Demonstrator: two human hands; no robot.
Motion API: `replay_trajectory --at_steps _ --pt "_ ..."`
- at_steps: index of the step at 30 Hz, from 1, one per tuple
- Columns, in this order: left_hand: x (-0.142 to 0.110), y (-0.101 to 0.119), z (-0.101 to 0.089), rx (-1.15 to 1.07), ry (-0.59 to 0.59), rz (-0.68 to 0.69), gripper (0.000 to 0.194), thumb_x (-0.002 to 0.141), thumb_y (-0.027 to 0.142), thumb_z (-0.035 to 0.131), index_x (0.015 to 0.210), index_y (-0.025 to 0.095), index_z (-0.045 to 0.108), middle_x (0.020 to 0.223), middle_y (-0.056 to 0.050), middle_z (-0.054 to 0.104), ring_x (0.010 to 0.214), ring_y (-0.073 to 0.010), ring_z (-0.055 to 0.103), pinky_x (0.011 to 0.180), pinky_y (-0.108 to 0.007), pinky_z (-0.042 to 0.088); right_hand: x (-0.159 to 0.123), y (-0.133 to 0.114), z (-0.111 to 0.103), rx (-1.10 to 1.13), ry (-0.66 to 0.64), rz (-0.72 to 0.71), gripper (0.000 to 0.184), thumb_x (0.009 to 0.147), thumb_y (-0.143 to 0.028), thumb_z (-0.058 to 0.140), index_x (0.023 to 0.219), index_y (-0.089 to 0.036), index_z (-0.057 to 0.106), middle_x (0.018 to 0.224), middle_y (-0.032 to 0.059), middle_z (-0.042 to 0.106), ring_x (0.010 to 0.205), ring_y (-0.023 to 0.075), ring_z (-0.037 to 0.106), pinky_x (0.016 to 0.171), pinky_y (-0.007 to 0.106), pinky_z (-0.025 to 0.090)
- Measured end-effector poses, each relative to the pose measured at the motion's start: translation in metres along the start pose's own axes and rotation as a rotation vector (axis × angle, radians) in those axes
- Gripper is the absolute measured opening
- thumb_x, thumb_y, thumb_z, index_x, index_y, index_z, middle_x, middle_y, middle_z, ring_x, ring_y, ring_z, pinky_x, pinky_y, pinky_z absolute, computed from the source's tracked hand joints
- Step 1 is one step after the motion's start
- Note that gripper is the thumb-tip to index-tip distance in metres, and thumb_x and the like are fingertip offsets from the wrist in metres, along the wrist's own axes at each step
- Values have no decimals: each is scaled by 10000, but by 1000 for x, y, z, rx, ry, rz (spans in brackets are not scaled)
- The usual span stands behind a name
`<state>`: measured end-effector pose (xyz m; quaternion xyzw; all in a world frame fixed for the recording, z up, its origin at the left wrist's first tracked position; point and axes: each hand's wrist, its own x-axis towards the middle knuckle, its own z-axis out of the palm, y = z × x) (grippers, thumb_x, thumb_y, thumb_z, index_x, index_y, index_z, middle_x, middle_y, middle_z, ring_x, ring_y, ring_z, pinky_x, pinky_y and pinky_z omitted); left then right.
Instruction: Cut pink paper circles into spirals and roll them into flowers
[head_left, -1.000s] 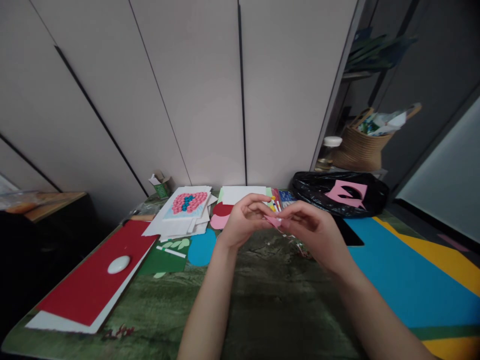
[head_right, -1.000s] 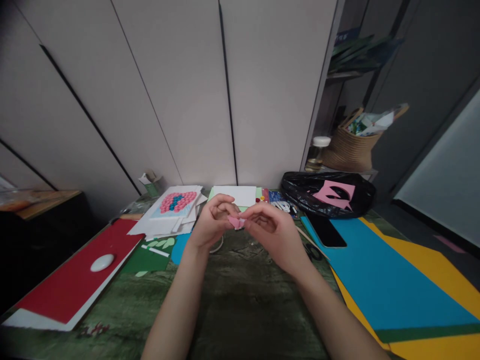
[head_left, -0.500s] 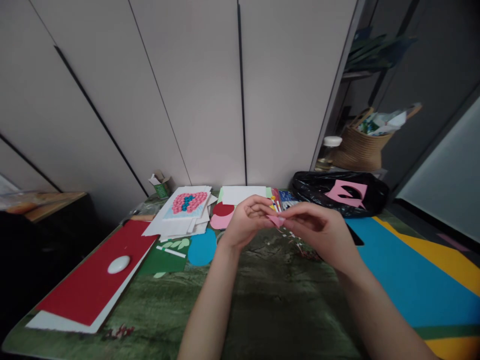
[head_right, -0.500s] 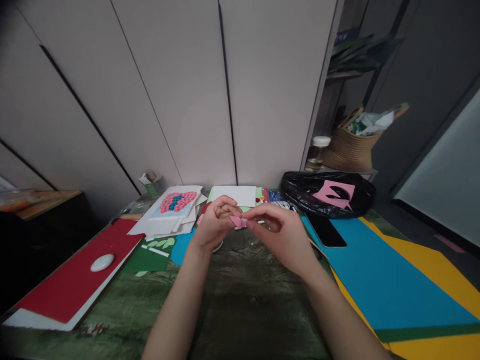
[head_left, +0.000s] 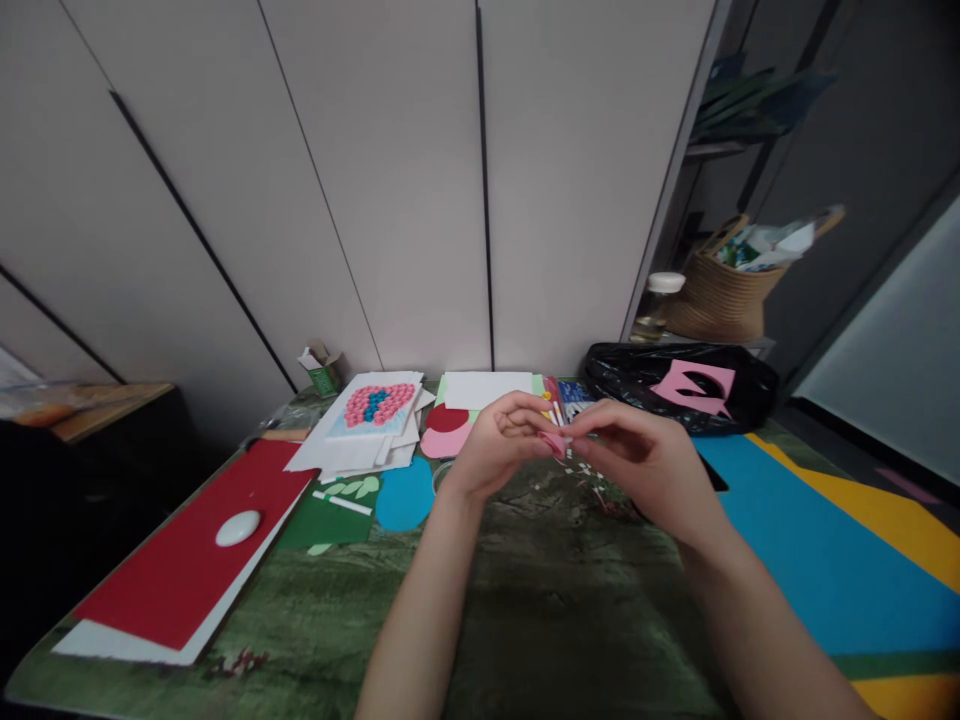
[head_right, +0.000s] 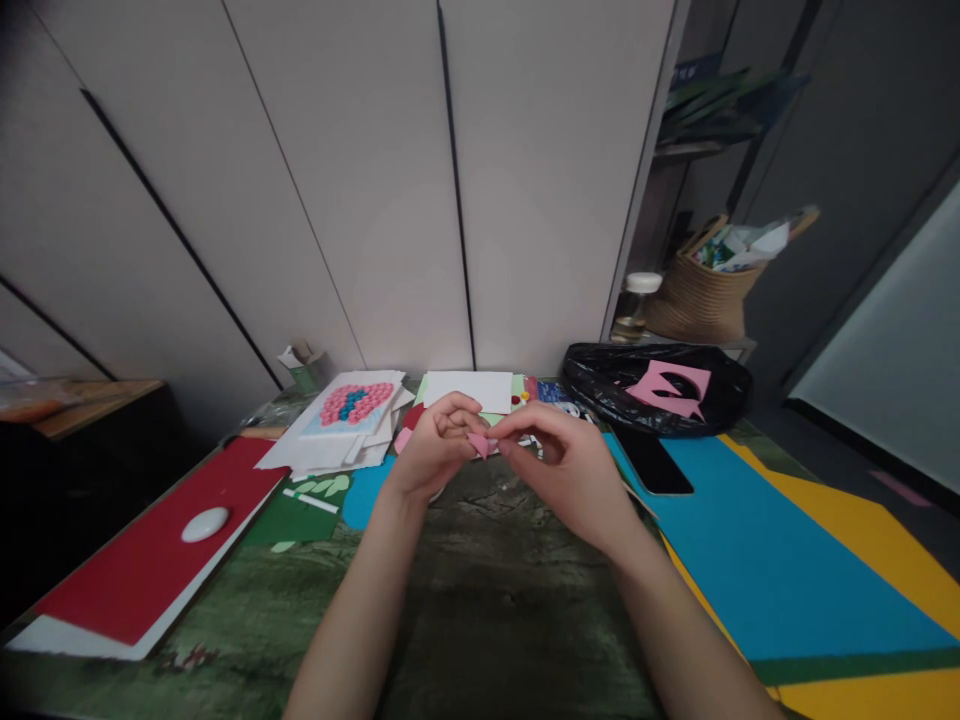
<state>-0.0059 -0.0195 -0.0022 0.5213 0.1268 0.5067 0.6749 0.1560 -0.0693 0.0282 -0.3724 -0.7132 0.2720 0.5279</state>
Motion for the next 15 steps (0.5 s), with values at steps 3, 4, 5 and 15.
replay_trajectory --at_steps 3,4,5,15 --pt "0 0 -1 -27 -8 -2 350 582 54 749 886 163 613 709 8 695 648 -90 648 633 -192 490 0 2 -2 11 -35 -10 82 762 -221 636 838 -228 665 865 32 675 804 167 615 690 315 488" --pt "1 -1 -1 -40 -17 -8 352 582 66 751 890 162 611 712 6 694 649 -92 647 640 -197 489 -1 3 -3 8 -39 -13 84 761 -222 640 840 -230 670 873 30 677 809 165 617 700 311 490" --pt "1 -1 -2 -51 -27 -18 355 581 81 755 896 161 609 709 5 692 648 -95 646 646 -204 488 -1 3 -3 0 -40 -14 82 761 -222 643 836 -233 674 869 26 678 802 160 619 699 305 489" --pt "2 -5 -5 -142 -118 -107 333 633 112 738 938 154 612 701 -5 672 639 -90 622 649 -208 462 2 6 -12 -117 -93 -88 114 783 -222 635 859 -289 686 845 -23 691 781 125 619 698 272 481"
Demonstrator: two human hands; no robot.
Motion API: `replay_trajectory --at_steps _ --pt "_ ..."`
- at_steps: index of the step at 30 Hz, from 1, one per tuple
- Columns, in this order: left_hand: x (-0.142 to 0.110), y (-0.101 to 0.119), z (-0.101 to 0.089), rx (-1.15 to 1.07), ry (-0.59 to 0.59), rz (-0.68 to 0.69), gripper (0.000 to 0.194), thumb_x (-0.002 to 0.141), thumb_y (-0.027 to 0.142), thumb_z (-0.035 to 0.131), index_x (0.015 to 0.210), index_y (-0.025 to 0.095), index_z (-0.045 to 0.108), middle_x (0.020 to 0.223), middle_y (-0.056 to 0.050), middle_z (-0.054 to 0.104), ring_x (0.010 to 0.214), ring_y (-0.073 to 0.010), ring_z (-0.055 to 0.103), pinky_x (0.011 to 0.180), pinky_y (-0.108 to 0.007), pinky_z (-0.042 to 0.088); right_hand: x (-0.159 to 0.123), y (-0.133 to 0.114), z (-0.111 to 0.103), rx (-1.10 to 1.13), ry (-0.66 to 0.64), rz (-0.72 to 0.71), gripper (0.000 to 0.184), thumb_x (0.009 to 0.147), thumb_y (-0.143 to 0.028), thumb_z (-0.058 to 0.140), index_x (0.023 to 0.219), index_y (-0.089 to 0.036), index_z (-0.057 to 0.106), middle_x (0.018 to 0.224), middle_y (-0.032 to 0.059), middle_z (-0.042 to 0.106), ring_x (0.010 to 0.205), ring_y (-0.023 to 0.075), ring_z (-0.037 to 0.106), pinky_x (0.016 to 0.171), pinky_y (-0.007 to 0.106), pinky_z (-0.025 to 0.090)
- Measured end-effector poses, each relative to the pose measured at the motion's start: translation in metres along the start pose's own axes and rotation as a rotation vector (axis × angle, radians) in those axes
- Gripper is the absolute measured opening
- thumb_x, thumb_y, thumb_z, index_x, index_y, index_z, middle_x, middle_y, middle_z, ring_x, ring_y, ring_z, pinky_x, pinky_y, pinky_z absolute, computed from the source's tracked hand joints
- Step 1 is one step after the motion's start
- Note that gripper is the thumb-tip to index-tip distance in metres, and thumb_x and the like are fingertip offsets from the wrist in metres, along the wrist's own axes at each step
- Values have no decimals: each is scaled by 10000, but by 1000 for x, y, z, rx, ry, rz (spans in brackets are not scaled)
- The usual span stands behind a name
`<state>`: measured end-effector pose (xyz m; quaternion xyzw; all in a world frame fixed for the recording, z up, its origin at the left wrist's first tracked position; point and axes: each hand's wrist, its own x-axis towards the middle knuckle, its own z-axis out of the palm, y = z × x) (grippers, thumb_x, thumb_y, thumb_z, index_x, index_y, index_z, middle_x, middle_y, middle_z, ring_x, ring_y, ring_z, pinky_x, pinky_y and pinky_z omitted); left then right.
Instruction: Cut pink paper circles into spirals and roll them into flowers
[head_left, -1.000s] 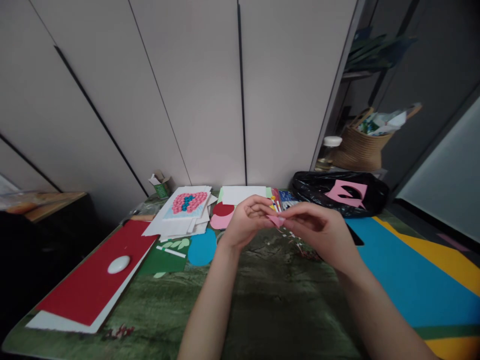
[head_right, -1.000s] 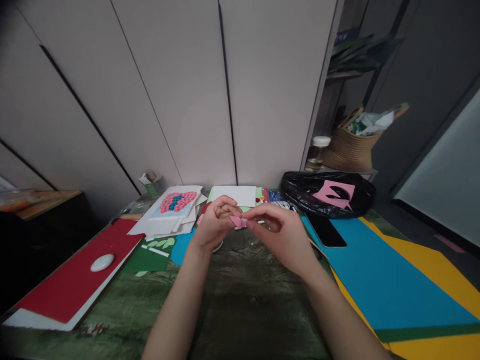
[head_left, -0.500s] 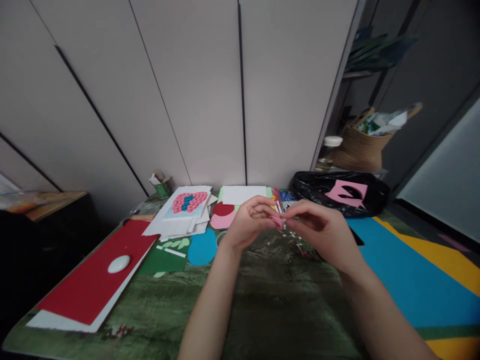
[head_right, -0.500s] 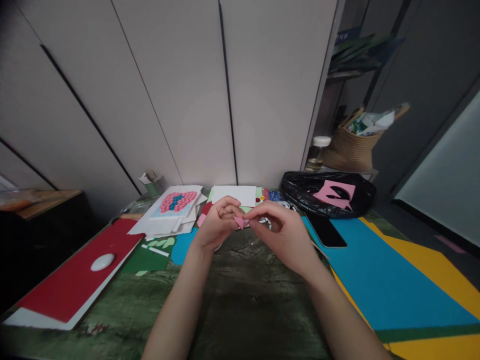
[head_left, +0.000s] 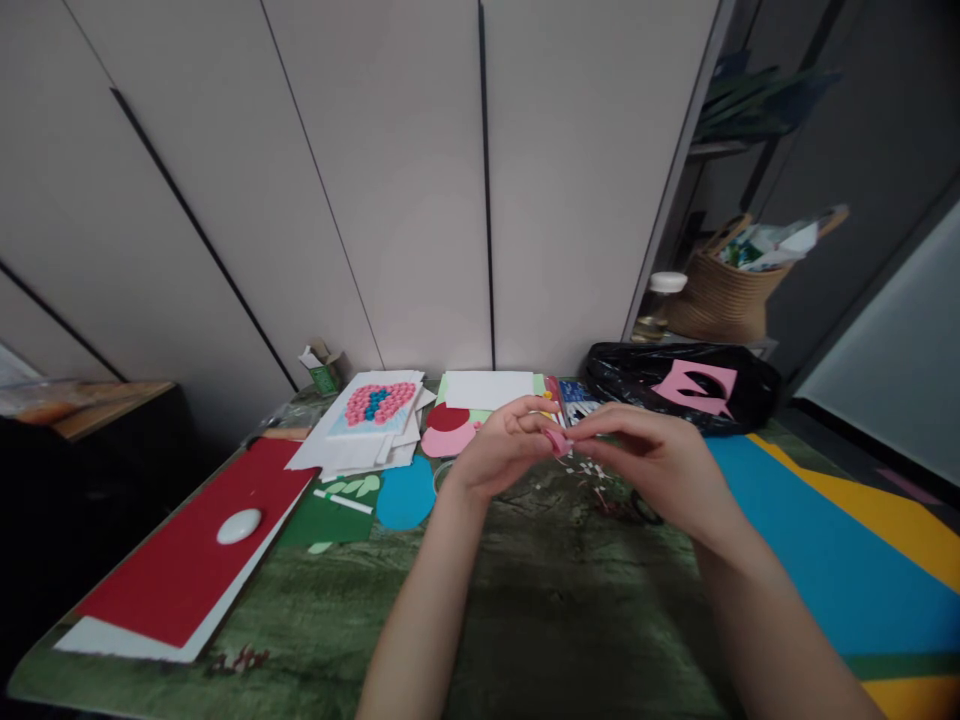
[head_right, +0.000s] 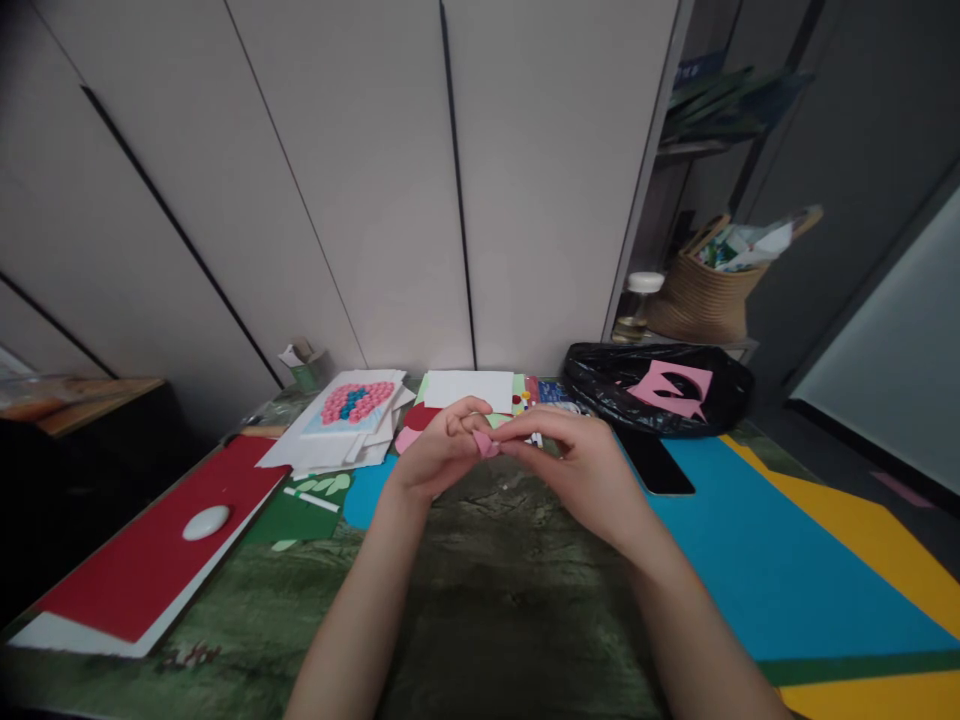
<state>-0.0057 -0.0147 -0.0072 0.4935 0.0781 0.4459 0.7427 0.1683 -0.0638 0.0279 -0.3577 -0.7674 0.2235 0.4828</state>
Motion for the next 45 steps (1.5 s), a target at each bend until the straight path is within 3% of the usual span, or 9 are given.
replay_trajectory --at_steps 8,14,25,35,40,45 --pt "1 -4 -1 -79 -45 -59 325 658 103 723 958 151 606 658 2 649 643 -87 603 636 -200 452 -1 -1 -1 -56 7 -57 109 790 -204 628 850 -279 679 818 -24 681 771 118 607 695 273 475" --pt "2 -5 1 -63 -16 -73 360 628 137 751 956 154 603 649 8 634 627 -87 589 644 -215 446 -1 -3 1 -55 30 -50 100 788 -180 617 817 -260 669 794 -18 669 752 121 597 678 278 463" --pt "2 -4 8 7 7 -34 336 602 74 742 908 158 629 677 -1 678 631 -92 628 651 -223 461 -4 -3 0 1 25 35 87 782 -169 598 768 -242 643 752 -6 635 707 137 546 622 287 423" --pt "2 -2 13 205 136 20 374 536 58 769 853 150 593 699 4 693 623 -106 645 611 -233 500 -2 2 0 54 5 179 164 780 -154 561 922 -234 579 721 -16 599 676 132 534 604 271 396" --pt "-3 0 11 327 114 100 363 541 62 771 848 149 598 717 -9 699 672 -122 656 656 -255 504 2 4 -1 282 -86 278 161 761 -206 603 912 -222 550 695 -25 577 667 128 536 623 270 408" --pt "-3 -6 7 267 113 97 386 496 84 798 813 149 588 665 3 680 619 -118 643 605 -240 498 4 2 4 555 -170 382 176 726 -200 640 874 -198 544 696 -24 556 630 105 526 562 238 392"
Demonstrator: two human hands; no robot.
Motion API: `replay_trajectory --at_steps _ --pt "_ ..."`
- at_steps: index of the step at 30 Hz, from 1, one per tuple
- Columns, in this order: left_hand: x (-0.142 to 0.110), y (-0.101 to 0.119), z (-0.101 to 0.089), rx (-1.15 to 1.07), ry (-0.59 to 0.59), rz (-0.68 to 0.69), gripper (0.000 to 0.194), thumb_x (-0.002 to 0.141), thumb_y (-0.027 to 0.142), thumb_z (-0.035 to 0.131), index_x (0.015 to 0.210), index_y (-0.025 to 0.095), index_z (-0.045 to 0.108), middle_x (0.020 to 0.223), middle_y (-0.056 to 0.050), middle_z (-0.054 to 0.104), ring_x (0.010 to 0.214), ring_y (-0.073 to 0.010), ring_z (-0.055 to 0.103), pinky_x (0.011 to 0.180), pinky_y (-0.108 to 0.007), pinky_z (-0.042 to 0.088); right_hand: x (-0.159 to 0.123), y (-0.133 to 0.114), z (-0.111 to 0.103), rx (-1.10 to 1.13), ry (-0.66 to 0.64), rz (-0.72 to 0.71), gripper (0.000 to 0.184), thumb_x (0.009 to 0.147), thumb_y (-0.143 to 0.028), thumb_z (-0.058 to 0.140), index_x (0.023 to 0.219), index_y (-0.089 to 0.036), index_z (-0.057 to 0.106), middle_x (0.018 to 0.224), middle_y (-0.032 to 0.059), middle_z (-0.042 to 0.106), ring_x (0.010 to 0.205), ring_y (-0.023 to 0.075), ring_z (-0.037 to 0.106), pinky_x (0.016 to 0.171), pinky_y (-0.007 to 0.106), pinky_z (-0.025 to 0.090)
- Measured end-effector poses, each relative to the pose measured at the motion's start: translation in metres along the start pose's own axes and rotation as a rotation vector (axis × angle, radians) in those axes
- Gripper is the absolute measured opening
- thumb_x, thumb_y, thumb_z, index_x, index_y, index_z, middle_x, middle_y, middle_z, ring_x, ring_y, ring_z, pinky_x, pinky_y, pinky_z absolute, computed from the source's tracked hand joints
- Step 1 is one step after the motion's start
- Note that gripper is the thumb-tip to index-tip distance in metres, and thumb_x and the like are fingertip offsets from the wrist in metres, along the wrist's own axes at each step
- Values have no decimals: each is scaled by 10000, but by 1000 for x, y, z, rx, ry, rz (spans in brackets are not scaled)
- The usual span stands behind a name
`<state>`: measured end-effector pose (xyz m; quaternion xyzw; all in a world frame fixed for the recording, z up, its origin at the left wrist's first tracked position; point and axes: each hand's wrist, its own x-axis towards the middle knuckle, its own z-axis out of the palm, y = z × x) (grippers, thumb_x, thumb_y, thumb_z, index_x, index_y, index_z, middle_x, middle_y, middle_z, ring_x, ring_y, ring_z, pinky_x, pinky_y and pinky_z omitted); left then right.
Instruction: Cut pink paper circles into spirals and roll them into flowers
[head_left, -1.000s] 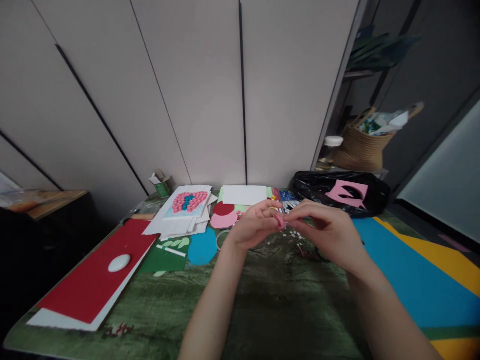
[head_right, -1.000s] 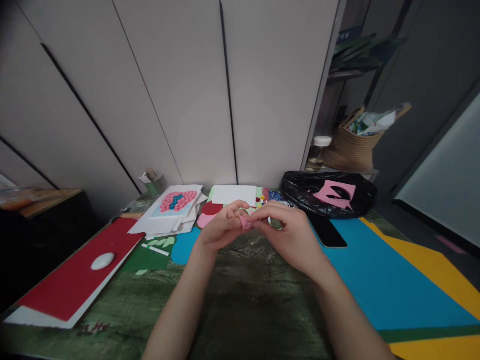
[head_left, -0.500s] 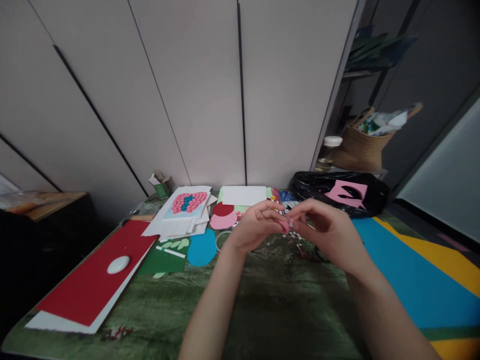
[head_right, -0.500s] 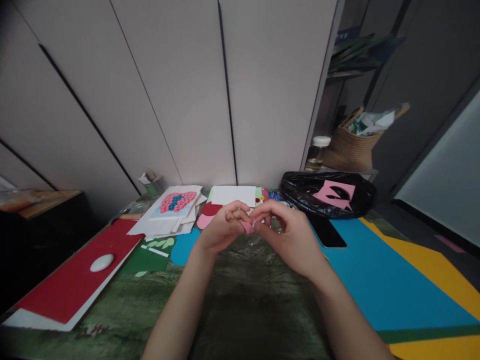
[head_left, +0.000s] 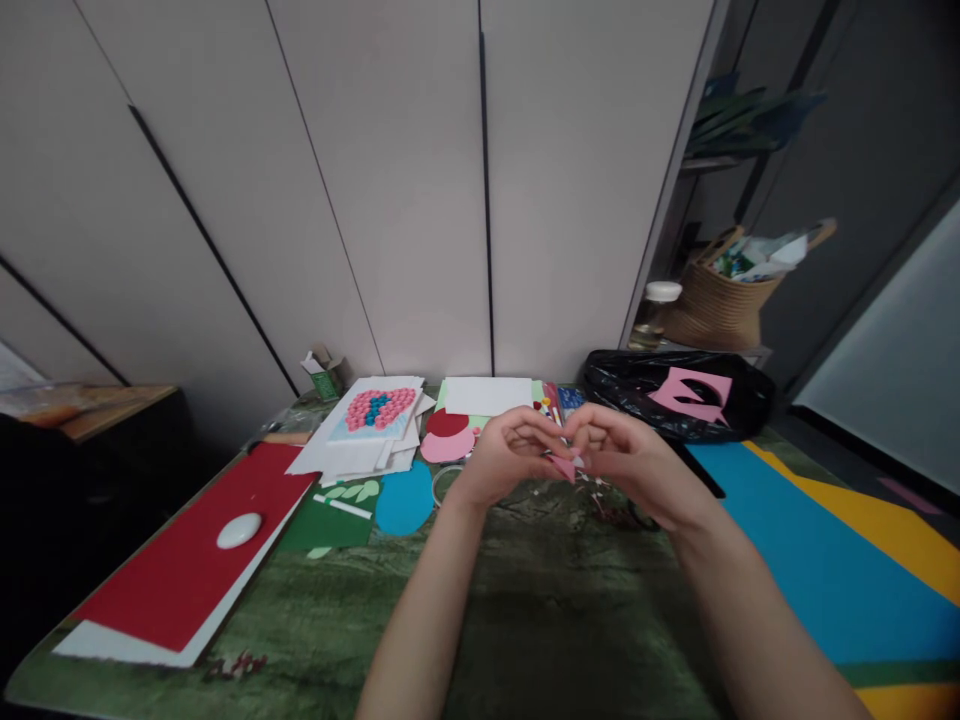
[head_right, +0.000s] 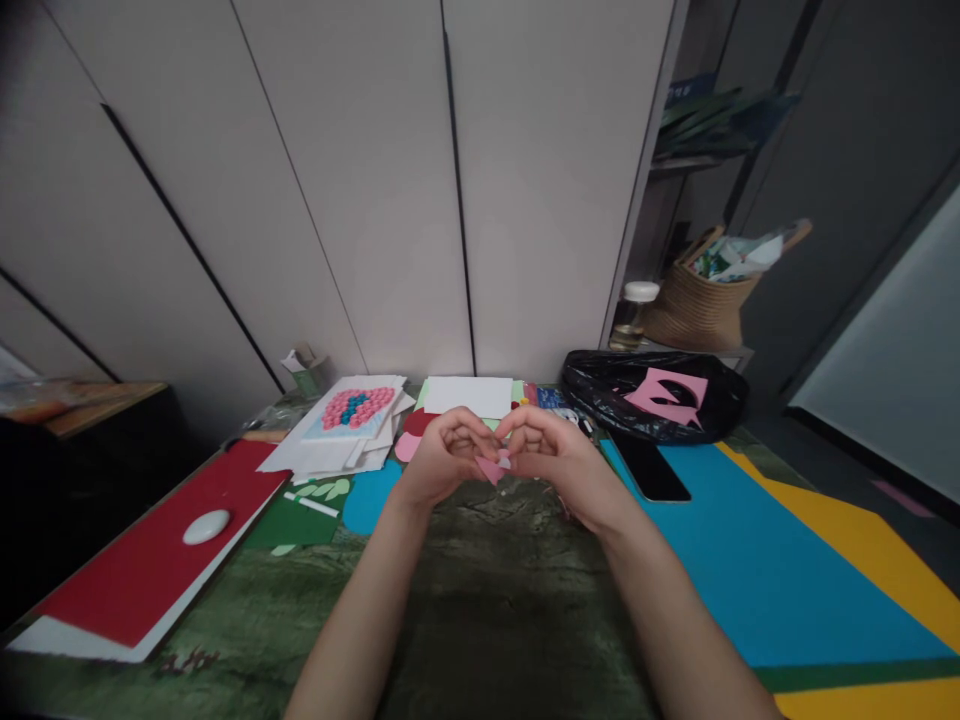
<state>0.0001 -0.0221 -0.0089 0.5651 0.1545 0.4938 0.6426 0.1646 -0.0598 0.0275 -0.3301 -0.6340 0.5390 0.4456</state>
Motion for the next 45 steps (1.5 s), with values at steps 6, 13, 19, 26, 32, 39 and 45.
replay_trajectory --at_steps 6,13,19,26,32,39,45 --pt "3 -2 -2 -205 33 1 414 507 120 795 831 161 540 611 44 631 541 -93 606 551 -205 461 2 0 10 55 52 -16 194 732 -258 654 874 -212 530 657 -52 558 494 67 477 446 203 365" --pt "3 0 6 -368 14 -31 417 540 83 763 876 168 531 602 67 577 538 -59 552 588 -192 425 -3 -8 9 -159 171 -119 156 729 -281 664 827 -194 578 662 -25 577 564 87 533 496 220 463" --pt "3 -3 16 -488 54 -55 410 591 175 770 915 189 518 632 63 539 619 -71 537 683 -226 452 -7 -6 5 -218 169 -168 163 743 -307 654 844 -198 587 663 -20 580 559 92 537 489 226 463" --pt "5 -3 12 -410 4 -147 421 598 162 766 949 167 534 661 32 572 646 -84 567 699 -228 455 -16 -7 -1 -732 341 -554 61 810 -214 596 854 -240 630 808 15 634 743 146 583 642 290 467" --pt "5 0 10 -388 -66 -176 377 634 146 741 964 145 557 669 -3 616 659 -99 596 689 -225 462 -21 -4 -8 -1076 265 -679 165 832 -160 564 972 -234 611 908 34 641 860 158 576 760 300 451" --pt "6 -1 8 -372 -58 -191 370 620 141 753 941 143 567 664 4 620 632 -94 605 667 -221 470 -19 -5 -8 -1127 180 -556 100 889 -232 465 881 -238 565 863 39 612 819 179 545 740 328 421" --pt "8 -5 3 -311 -55 -194 393 573 123 774 918 150 588 646 6 640 602 -94 611 617 -211 467 -16 -8 -4 -1049 144 -367 194 923 -276 370 765 -216 466 795 29 527 730 158 474 650 300 386"
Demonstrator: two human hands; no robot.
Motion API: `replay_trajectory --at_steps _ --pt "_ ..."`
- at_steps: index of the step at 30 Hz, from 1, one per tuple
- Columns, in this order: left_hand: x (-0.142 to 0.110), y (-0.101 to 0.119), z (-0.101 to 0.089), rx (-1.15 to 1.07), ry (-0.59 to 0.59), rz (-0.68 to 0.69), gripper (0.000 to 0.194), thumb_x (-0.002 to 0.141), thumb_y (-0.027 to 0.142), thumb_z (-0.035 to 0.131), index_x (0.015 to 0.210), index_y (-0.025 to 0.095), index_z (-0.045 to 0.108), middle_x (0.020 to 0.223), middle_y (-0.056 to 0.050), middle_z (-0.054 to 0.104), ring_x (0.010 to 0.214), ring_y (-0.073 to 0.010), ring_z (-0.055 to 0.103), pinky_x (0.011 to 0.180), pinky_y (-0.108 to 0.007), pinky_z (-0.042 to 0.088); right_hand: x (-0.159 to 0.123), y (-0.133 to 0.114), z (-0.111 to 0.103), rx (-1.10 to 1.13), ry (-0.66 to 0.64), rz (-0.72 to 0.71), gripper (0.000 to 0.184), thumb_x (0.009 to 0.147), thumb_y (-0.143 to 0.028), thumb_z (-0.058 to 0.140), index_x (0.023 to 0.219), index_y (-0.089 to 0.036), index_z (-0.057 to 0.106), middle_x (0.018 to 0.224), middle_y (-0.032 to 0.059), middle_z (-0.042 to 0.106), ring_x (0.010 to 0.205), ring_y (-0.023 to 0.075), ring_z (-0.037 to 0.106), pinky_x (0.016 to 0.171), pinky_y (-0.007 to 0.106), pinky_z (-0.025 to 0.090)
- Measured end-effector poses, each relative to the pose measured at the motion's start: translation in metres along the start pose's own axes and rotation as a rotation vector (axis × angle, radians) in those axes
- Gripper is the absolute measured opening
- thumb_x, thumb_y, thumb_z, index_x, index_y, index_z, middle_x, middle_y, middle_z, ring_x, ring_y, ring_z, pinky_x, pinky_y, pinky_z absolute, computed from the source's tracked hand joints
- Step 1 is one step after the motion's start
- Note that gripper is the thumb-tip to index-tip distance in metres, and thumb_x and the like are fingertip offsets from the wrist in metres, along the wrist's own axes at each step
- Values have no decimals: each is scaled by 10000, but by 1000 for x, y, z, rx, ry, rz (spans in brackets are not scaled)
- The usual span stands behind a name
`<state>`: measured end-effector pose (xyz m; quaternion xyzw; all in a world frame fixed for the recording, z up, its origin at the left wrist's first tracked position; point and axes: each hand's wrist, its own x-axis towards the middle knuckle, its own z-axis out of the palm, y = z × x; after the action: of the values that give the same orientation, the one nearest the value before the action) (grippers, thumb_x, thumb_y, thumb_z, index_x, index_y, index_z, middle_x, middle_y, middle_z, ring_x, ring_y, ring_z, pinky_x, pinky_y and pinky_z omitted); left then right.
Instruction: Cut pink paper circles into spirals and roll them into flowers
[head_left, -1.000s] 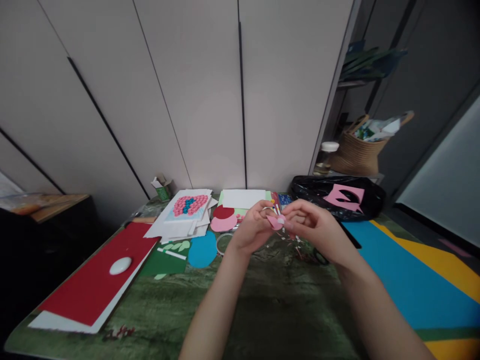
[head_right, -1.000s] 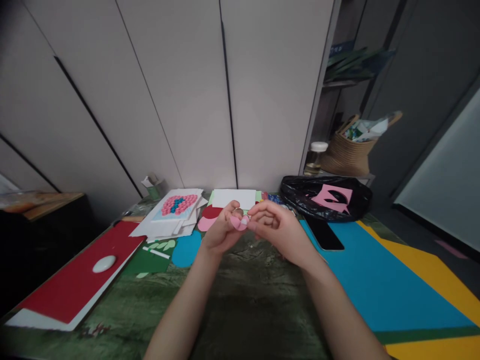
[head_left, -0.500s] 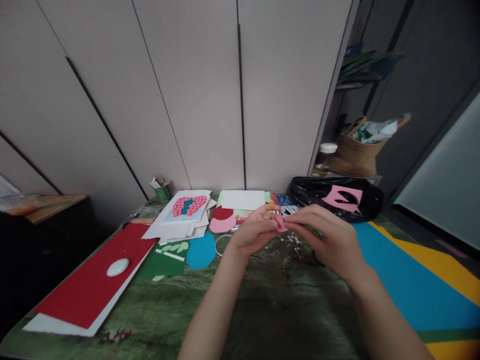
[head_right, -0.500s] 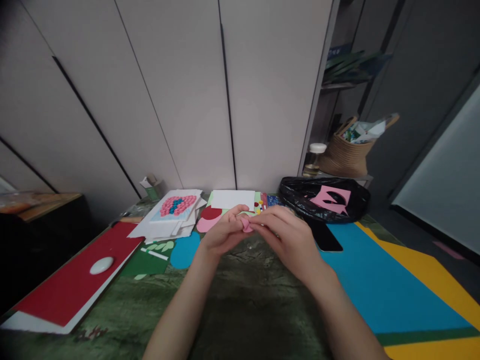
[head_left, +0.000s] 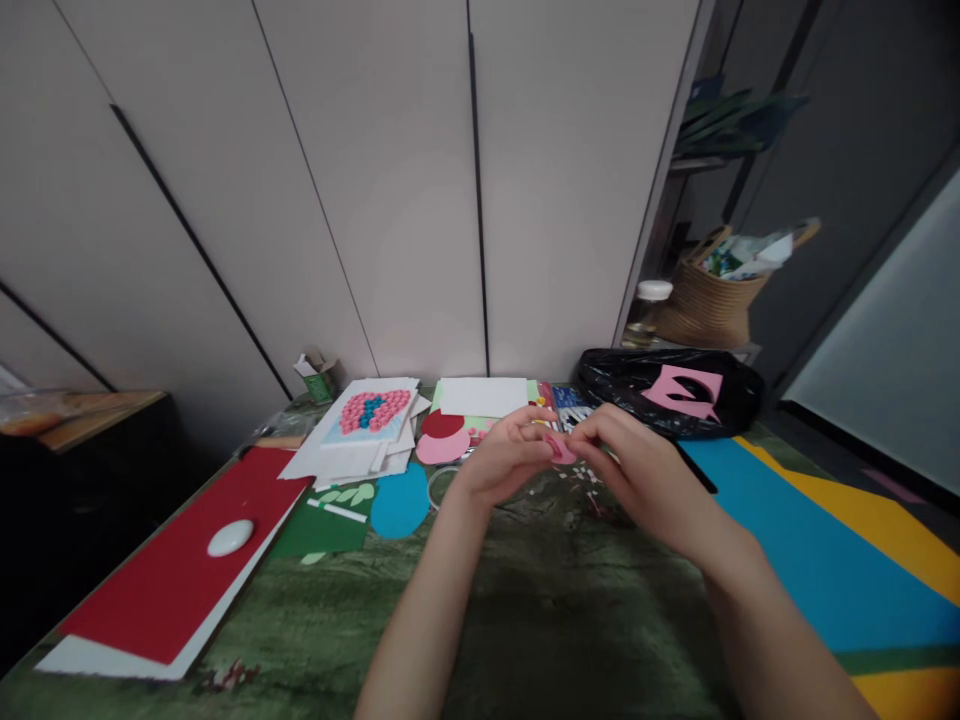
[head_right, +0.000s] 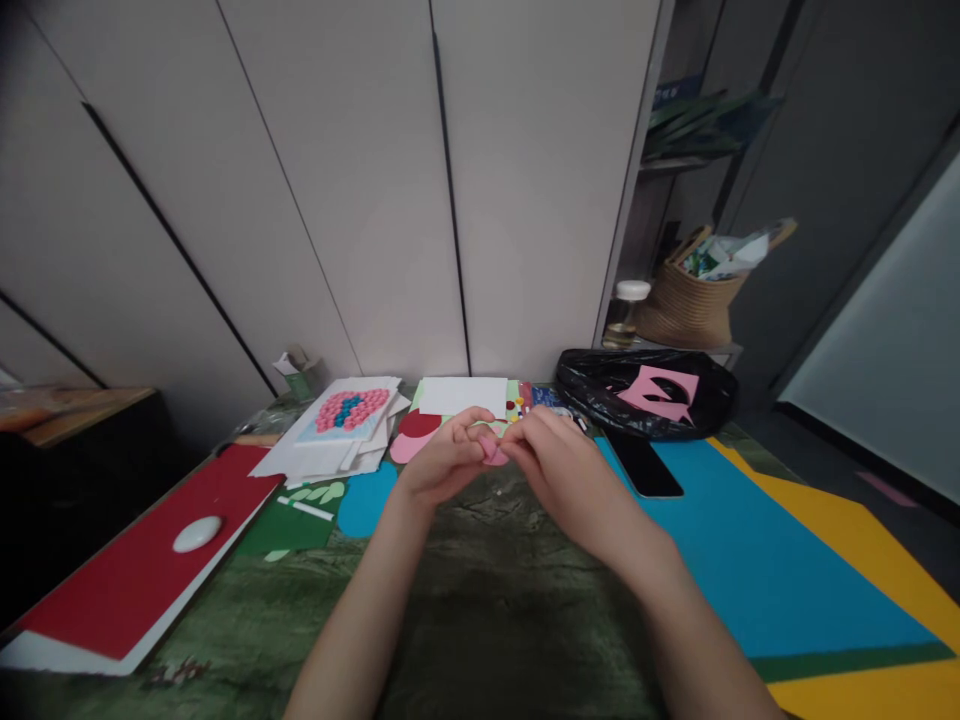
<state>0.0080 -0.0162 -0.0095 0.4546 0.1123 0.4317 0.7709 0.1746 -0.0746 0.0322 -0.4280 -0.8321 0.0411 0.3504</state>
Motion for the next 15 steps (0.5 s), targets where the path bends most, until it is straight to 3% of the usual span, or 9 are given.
replay_trajectory --at_steps 6,15 --pt "2 -2 -7 83 -63 3 396 540 61 747 894 156 597 665 8 676 559 -86 615 583 -205 477 0 1 1 145 -107 114 230 928 -291 353 720 -217 416 744 -2 488 687 136 440 606 270 360" --pt "-2 -2 -13 206 -139 -61 429 511 45 771 894 153 609 641 8 677 573 -108 642 540 -196 506 -2 2 0 227 -282 133 239 931 -304 338 749 -214 464 757 -3 512 685 129 458 610 266 353"
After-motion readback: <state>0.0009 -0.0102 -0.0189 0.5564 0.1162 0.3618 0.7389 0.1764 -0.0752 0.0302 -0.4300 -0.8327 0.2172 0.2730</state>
